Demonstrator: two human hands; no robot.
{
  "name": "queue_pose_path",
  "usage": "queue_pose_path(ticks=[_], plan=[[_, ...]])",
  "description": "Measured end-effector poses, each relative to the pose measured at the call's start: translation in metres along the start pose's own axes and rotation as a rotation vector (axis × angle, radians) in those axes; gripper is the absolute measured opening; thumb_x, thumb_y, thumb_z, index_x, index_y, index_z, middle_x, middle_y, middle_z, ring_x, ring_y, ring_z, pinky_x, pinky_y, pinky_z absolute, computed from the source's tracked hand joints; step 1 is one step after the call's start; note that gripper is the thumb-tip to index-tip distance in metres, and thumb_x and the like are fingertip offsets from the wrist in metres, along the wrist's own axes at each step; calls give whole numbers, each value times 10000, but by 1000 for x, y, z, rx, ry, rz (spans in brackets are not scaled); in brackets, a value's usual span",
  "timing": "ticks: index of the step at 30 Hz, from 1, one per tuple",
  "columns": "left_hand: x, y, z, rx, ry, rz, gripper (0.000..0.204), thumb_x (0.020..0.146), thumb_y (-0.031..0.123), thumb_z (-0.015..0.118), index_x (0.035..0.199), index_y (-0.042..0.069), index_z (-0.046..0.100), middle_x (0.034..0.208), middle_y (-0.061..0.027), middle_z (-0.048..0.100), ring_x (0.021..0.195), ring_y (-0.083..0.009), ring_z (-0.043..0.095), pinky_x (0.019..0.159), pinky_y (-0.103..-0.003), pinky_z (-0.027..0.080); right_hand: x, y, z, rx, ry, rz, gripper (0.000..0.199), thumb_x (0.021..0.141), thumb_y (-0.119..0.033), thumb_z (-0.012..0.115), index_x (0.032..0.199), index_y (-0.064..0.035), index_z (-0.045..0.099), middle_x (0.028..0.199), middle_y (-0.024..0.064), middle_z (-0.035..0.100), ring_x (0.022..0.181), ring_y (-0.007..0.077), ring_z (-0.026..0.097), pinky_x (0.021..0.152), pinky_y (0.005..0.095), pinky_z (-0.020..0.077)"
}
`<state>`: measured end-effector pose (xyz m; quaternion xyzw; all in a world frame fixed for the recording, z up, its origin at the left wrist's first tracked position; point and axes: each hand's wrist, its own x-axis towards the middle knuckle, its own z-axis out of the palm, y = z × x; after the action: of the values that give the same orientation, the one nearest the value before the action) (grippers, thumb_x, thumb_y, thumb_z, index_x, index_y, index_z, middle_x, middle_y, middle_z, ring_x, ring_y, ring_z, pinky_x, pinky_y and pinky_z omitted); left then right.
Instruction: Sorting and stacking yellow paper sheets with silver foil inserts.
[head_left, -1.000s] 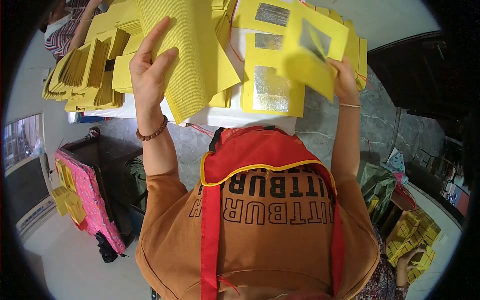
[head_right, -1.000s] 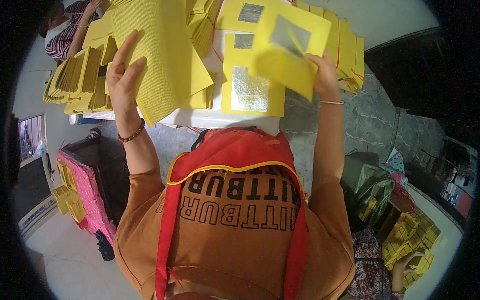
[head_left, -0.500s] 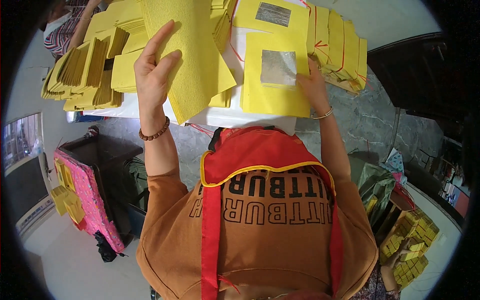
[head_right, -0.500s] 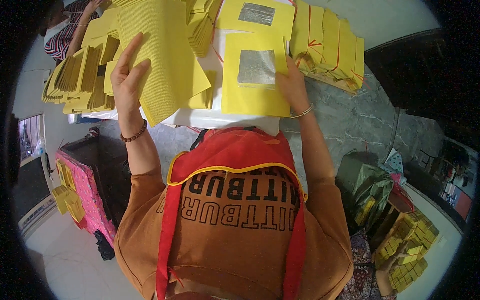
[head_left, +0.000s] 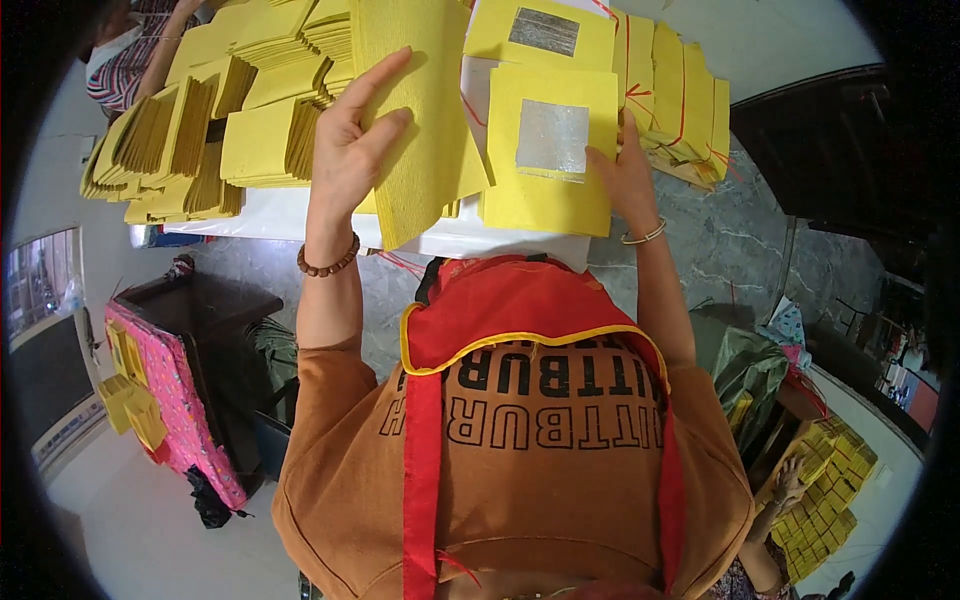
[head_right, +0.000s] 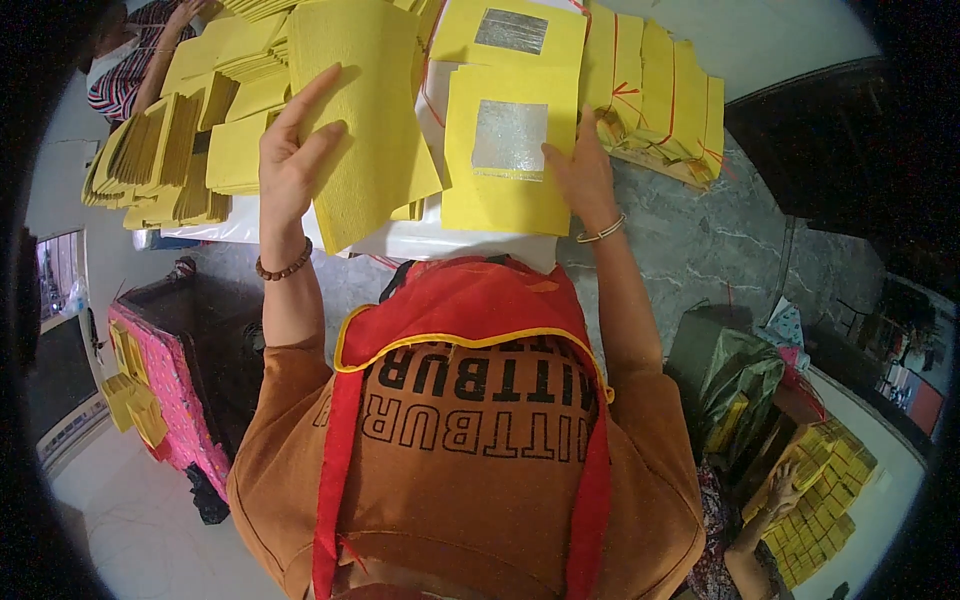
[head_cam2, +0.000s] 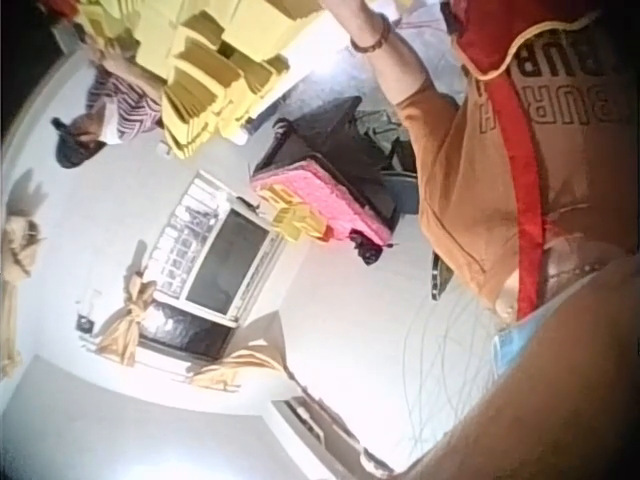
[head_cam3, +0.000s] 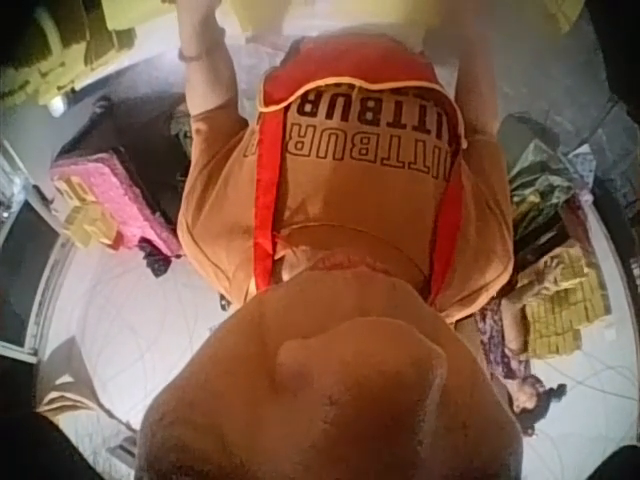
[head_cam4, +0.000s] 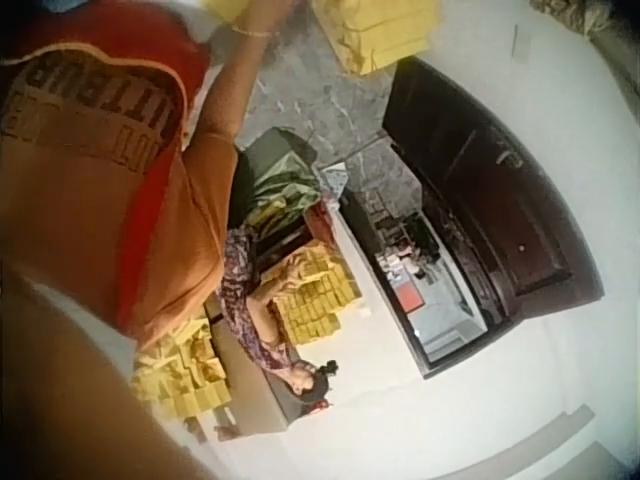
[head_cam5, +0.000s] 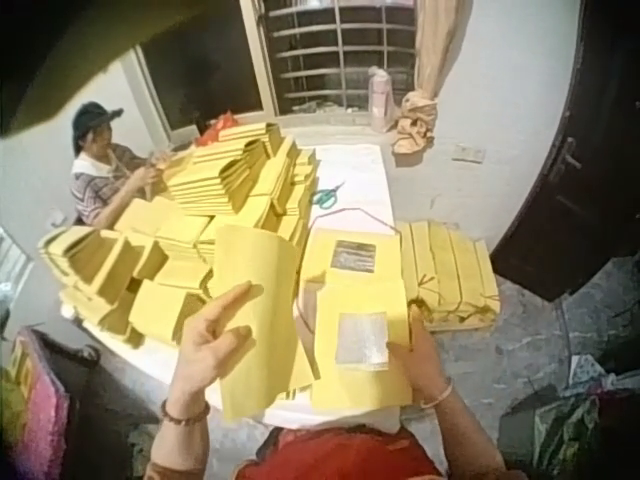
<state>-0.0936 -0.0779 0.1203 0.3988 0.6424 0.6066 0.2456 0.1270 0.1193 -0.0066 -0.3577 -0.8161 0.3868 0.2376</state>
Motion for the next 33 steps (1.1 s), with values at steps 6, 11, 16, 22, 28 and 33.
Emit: queue_pose_path(ticks=[6,11,16,22,28,33], plan=[[7,7,20,55,-15,82,560,722,-18,506,1266,43,386,1232,-104,474,1073,-165,482,884,-268,397,-7,-37,-10,248,-78,0,646,815,-193,565,1345,-62,220,1222,135,423,1073,262,453,886,330,372],[13,-7,75,156,-70,273,657,705,26,527,1311,42,274,1237,-178,435,1120,-267,459,907,-309,382,-22,-93,18,982,-378,90,629,869,-440,447,1355,-105,233,1331,60,343,1175,198,397,940,301,343],[-5,-20,124,129,-180,134,638,828,103,491,1355,25,139,1109,-176,519,717,-178,576,680,-284,455,-30,-66,17,1702,-381,152,664,845,-510,444,1331,-103,248,1248,105,438,1122,206,456,939,344,374],[-11,-30,134,7,-299,17,611,835,74,484,1349,31,156,1127,-162,516,785,-164,562,709,-277,450,-37,-33,13,1708,-314,477,433,822,-208,455,1217,-43,391,1113,118,517,1019,231,523,896,350,417],[1,-22,113,880,38,597,601,807,55,542,1319,23,229,1209,-165,430,996,-209,505,860,-296,394,-35,-38,3,1800,-201,420,428,781,-163,440,1178,-2,419,1093,144,535,970,253,551,859,367,446],[16,-33,89,-243,18,-85,604,764,32,593,1287,13,293,1250,-118,405,1089,-211,455,933,-305,359,-41,-40,-8,1874,-269,452,412,784,-162,434,1154,18,448,1076,157,549,961,259,557,859,363,447]])
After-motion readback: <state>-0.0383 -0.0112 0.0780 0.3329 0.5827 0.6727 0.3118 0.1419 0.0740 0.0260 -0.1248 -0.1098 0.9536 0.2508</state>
